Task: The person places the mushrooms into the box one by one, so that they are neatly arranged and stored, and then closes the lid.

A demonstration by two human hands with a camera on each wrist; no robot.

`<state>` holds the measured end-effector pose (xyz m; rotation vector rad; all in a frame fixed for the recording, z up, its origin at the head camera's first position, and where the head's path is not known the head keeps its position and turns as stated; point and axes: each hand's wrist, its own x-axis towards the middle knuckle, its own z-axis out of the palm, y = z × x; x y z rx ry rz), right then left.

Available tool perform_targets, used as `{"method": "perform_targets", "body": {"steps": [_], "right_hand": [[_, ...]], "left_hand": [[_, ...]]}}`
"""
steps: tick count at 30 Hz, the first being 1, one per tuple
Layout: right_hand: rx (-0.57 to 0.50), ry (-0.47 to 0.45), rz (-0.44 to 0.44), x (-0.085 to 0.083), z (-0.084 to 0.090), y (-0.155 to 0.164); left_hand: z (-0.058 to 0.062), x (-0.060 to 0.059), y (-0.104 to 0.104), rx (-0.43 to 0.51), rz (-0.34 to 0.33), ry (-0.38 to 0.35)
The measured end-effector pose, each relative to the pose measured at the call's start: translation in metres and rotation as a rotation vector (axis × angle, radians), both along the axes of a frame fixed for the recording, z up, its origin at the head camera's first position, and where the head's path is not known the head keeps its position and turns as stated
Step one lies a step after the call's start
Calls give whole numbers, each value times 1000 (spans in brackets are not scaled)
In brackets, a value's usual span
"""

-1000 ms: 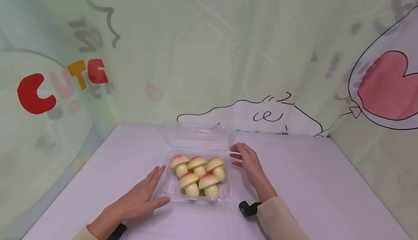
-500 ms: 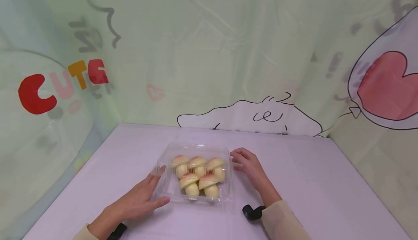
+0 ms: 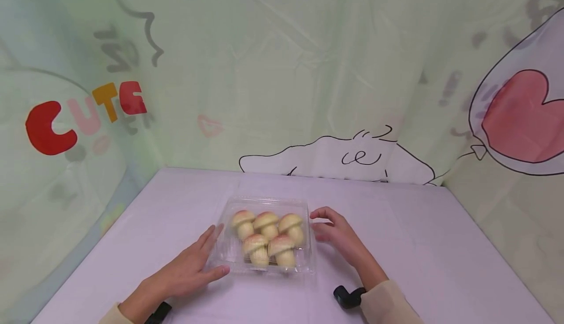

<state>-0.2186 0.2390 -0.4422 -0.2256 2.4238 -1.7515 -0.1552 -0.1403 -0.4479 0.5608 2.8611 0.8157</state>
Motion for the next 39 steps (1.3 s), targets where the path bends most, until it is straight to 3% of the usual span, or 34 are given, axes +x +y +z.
{"method": "perform_targets", "body": {"steps": [9,26,32,39], "right_hand": [[-2,42,62,10,0,2],[183,323,120,30,0,9],[206,313,137,34,4,8],[165,226,210,37,7,12]], "left_hand": [[-2,0,-1,-10,6,7],[-2,0,1,-30,16,-3],[-2,-1,2,-35,17,2],[-3,0,2,-32,16,15]]}}
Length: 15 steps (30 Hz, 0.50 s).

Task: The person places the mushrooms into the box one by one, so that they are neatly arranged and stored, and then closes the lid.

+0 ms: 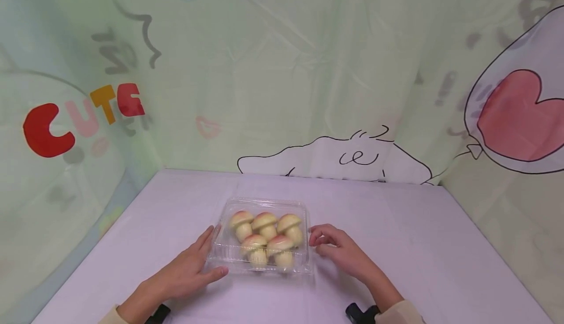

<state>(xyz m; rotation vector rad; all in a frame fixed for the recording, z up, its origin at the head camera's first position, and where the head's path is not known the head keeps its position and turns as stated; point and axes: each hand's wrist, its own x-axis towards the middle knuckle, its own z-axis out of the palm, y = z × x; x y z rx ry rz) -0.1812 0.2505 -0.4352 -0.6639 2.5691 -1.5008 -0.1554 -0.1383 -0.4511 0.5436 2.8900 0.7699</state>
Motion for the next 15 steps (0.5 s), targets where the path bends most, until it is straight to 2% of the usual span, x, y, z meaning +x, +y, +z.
{"method": "perform_targets", "body": {"steps": [7,15], "right_hand": [[-60,-83,69,2,1,5],[-41,-61,63,4,-1,4]], "left_hand": [[-1,-1,0,-11,1,19],[-5,-3,-8,82,-29,-35]]}}
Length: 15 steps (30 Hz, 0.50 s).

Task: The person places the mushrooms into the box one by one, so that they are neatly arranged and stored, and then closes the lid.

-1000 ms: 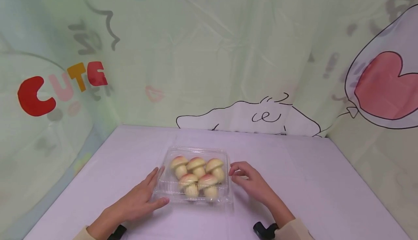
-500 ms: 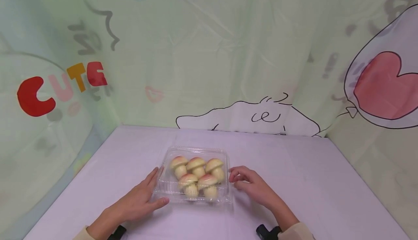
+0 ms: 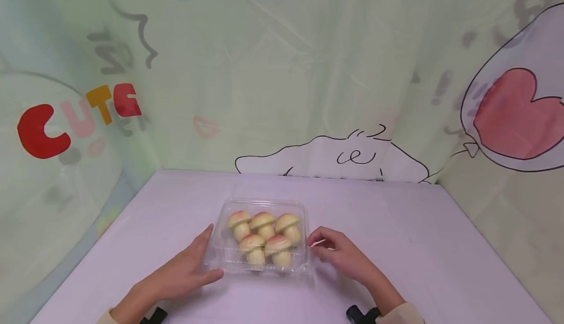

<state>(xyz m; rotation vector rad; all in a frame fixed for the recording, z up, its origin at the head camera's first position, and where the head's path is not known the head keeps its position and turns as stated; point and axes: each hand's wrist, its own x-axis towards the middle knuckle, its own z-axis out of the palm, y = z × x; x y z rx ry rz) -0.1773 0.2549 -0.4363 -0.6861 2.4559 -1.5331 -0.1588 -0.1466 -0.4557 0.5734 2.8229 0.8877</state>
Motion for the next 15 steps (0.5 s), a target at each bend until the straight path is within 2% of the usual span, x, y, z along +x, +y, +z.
{"method": "perform_targets", "body": {"steps": [3,7,12,15], "right_hand": [[44,43,-21,2,1,-3],[97,96,-53,4,5,-7],[108,114,-60,7,5,-9],[102,124,-53,9,4,-9]], "left_hand": [[1,1,-4,50,-10,-31],[4,1,-6,88,-25,-37],[8,1,-5,139,-16,-11],[9,1,-3,134,-6,11]]}}
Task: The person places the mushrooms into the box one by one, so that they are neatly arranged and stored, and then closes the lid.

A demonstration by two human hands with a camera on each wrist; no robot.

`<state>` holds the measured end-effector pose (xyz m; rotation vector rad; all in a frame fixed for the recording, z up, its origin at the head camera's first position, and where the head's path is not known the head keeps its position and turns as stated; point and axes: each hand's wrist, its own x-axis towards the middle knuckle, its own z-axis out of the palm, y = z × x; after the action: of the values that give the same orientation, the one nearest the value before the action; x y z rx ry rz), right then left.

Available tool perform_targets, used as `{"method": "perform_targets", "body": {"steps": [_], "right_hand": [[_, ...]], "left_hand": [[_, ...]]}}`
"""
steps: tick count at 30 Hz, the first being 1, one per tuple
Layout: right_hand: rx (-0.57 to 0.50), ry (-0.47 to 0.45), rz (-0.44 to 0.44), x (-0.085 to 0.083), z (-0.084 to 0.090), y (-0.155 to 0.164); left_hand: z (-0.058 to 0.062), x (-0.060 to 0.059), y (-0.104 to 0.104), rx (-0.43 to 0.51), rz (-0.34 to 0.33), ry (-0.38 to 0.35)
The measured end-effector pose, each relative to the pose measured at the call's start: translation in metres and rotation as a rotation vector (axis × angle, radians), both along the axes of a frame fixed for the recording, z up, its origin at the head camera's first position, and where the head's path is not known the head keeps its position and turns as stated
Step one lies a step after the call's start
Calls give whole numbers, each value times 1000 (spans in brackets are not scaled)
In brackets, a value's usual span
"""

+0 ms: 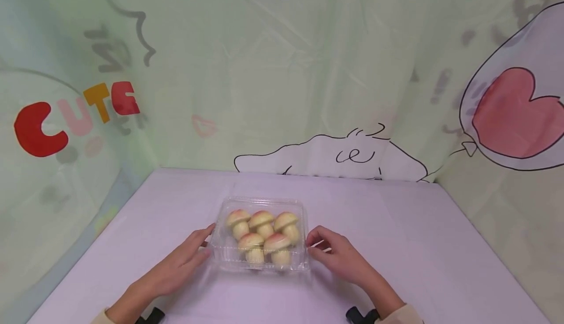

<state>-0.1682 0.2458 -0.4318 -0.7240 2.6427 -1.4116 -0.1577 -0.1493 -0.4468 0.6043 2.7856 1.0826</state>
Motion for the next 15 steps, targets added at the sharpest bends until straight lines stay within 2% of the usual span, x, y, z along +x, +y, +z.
{"method": "perform_targets", "body": {"steps": [5,10,15], "right_hand": [[-7,18,6,2,-1,-1],[-8,-36,-5,5,-1,-2],[9,-83,-28,9,-1,-2]], "left_hand": [[2,0,3,-20,16,11],[1,-1,4,-7,15,3],[-1,-2,5,50,9,-50]]}}
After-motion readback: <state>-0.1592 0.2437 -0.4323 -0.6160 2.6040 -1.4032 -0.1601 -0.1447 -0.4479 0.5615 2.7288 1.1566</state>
